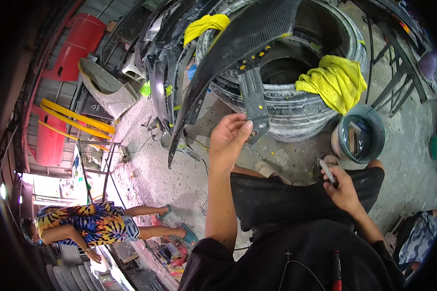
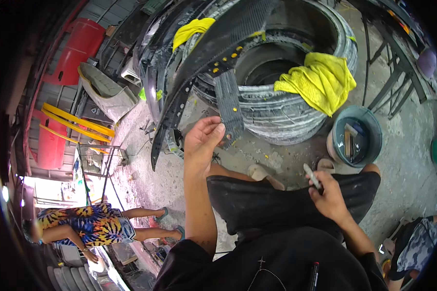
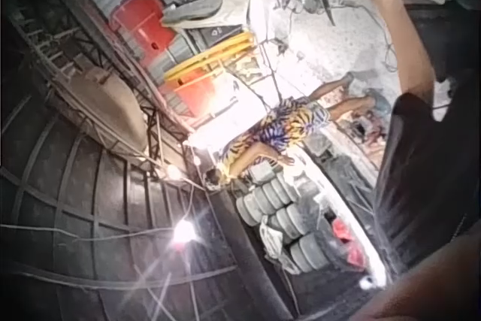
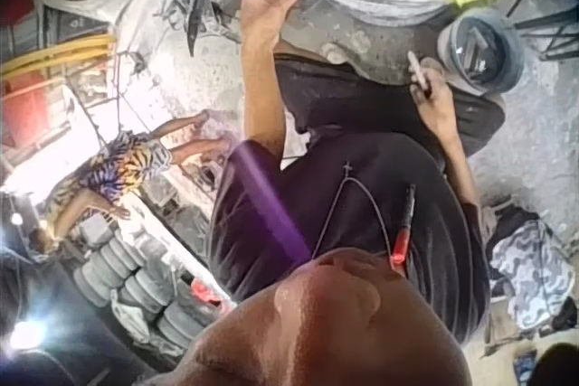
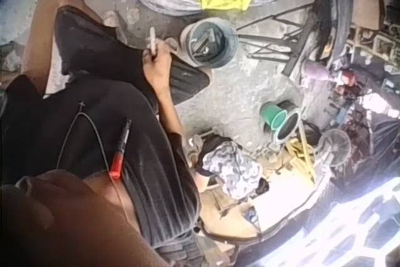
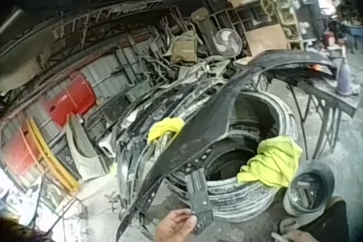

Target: The recorder prepares a carbon fiber or painted car fender by spraying it and attaching small components or brackets using tools.

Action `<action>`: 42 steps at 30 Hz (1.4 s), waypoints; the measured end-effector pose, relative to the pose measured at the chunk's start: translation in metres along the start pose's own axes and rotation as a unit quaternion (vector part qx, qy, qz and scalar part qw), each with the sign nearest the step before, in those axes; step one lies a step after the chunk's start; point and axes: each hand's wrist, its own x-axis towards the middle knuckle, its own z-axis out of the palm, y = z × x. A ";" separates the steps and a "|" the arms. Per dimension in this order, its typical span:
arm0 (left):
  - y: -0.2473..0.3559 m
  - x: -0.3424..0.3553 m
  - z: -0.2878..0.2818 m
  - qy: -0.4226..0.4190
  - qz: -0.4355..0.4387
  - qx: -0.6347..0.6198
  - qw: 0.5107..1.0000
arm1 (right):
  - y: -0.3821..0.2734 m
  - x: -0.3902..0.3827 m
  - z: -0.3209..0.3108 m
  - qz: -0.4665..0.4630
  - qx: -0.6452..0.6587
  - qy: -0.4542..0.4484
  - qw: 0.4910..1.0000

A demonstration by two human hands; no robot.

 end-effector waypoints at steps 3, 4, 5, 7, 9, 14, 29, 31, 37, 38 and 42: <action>-0.016 -0.017 0.009 0.032 -0.020 -0.008 0.999 | 0.004 -0.004 0.004 0.029 0.013 0.041 0.999; -0.021 -0.028 0.014 0.043 -0.059 -0.048 0.996 | 0.007 -0.007 0.006 0.058 0.063 0.040 0.996; -0.026 -0.033 0.021 0.056 -0.099 -0.086 0.990 | 0.011 -0.009 0.008 0.087 0.113 0.038 0.989; -0.038 -0.038 0.034 0.091 -0.062 -0.099 0.989 | 0.011 -0.011 0.011 0.105 0.129 0.042 0.985; -0.054 -0.038 0.047 0.128 -0.023 -0.111 0.985 | 0.015 -0.013 0.016 0.122 0.146 0.043 0.981; -0.081 -0.034 0.041 0.159 0.136 -0.021 0.978 | -0.003 -0.006 0.019 0.138 0.152 0.022 0.979; -0.070 -0.004 0.064 0.273 0.142 0.063 0.949 | -0.013 0.028 -0.004 0.090 0.133 0.039 0.986; -0.083 0.004 0.050 0.242 0.233 0.103 0.936 | -0.009 0.024 -0.013 0.119 0.217 0.080 0.965; -0.096 0.000 0.033 0.257 0.192 0.198 0.926 | 0.016 -0.018 -0.072 0.220 0.155 0.246 0.931; -0.092 -0.006 0.035 0.187 0.181 0.175 0.950 | 0.018 -0.019 -0.074 0.218 0.156 0.282 0.921; -0.081 -0.026 0.049 0.069 0.145 -0.049 0.986 | 0.014 -0.018 -0.065 0.242 0.183 0.201 0.931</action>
